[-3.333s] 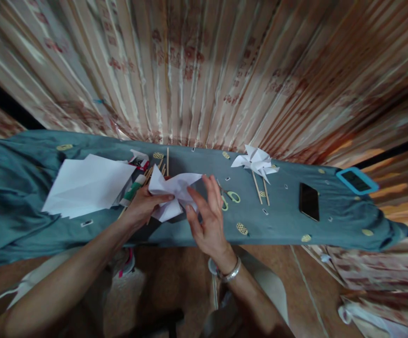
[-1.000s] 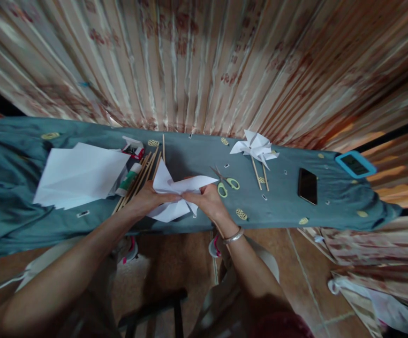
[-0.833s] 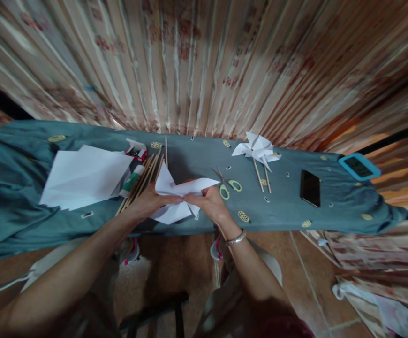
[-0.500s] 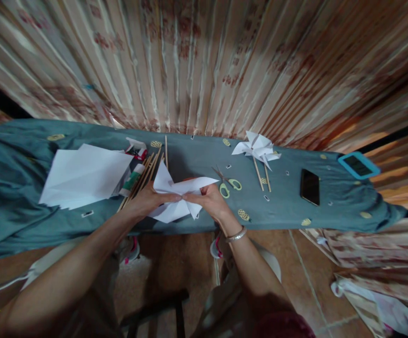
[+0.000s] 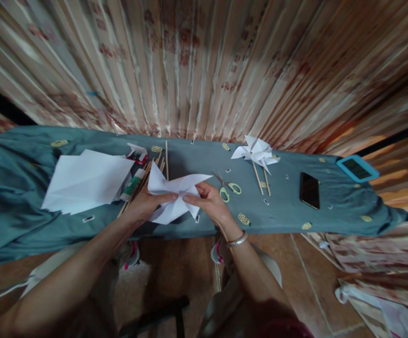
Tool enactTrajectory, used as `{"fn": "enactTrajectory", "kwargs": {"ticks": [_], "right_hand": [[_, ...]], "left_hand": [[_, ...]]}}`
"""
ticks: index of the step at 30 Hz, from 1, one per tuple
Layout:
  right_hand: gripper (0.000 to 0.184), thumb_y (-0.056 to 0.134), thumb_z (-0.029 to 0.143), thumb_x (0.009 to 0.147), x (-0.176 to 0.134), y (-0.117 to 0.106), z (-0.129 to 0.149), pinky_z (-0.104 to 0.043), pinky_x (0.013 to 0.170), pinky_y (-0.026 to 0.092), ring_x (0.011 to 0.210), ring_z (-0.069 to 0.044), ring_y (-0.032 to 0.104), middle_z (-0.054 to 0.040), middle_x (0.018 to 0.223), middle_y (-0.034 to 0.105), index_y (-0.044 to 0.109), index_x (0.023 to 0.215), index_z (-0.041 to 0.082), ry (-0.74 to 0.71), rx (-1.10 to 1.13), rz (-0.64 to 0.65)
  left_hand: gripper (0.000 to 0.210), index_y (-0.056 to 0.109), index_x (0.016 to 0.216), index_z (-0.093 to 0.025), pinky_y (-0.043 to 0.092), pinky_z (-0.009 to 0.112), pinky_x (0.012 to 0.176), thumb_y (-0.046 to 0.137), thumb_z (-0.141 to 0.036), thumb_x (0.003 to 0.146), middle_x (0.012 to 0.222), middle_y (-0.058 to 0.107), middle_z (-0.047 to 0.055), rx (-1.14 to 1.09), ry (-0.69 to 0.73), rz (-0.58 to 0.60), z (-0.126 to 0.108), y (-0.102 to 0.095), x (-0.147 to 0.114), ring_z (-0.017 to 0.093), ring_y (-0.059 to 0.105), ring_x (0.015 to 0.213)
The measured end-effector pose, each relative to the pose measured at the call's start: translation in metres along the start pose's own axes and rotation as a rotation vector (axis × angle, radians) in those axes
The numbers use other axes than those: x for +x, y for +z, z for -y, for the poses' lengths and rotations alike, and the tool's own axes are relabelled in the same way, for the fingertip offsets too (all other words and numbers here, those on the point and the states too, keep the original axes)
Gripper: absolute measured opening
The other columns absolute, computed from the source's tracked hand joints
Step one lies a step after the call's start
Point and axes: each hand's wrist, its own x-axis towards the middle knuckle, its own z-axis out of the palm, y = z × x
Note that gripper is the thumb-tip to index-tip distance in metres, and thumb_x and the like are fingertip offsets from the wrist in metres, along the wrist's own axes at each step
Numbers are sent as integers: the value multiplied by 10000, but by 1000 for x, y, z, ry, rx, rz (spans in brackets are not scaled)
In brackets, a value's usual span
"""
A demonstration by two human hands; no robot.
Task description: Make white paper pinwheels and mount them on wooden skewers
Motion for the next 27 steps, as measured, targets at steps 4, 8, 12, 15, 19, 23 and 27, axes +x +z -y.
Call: {"fn": "enactTrajectory", "kwargs": {"ticks": [4, 8, 12, 15, 19, 23, 27], "right_hand": [[432, 804, 487, 604, 6, -4, -2, -364, 919, 511, 894, -197, 691, -35, 953, 752, 709, 939, 231, -66, 7, -113], [364, 775, 481, 650, 15, -4, -18, -370, 918, 499, 874, -194, 691, -42, 893, 757, 726, 905, 226, -102, -60, -153], [253, 745, 430, 685, 23, 7, -40, -324, 803, 515, 803, -183, 682, -39, 865, 754, 740, 835, 226, -167, -218, -129], [172, 672, 369, 756, 34, 25, -45, -299, 713, 506, 731, -178, 666, -34, 811, 749, 740, 802, 218, -241, -409, -117], [178, 578, 261, 844, 66, 63, -24, -278, 711, 490, 769, -182, 673, -48, 874, 745, 734, 891, 192, -390, -741, 5], [238, 498, 159, 899, 112, 106, 7, -261, 838, 465, 955, -180, 657, -67, 1034, 727, 707, 1011, 171, -485, -1216, 121], [256, 471, 91, 883, 148, 133, 16, -326, 897, 433, 1010, -235, 623, -131, 1001, 723, 720, 927, 135, -462, -1657, 247]], "left_hand": [[345, 685, 721, -141, 560, 319, 677, 846, -230, 429, 720, 728, 24, -199, 87, -147, -20, -18, 9, 198, 674, 681], [291, 678, 734, -164, 587, 339, 729, 810, -134, 476, 785, 738, 19, -408, 258, -351, -52, -52, 14, 221, 694, 815], [205, 670, 741, -160, 603, 352, 708, 708, -52, 571, 727, 728, 10, -512, 300, -566, -73, -89, 13, 222, 697, 814], [186, 671, 752, -161, 605, 333, 697, 701, -66, 595, 742, 729, 17, -538, 337, -605, -77, -110, 12, 219, 696, 817], [193, 666, 735, -156, 605, 309, 670, 722, -71, 571, 763, 731, 27, -567, 336, -667, -78, -123, 12, 217, 698, 801], [187, 654, 711, -140, 604, 299, 692, 708, -54, 554, 687, 707, 1, -602, 332, -717, -81, -129, 12, 204, 698, 794], [219, 648, 684, -131, 598, 300, 694, 711, -25, 504, 669, 698, 5, -683, 393, -700, -81, -136, 12, 209, 699, 792]]}}
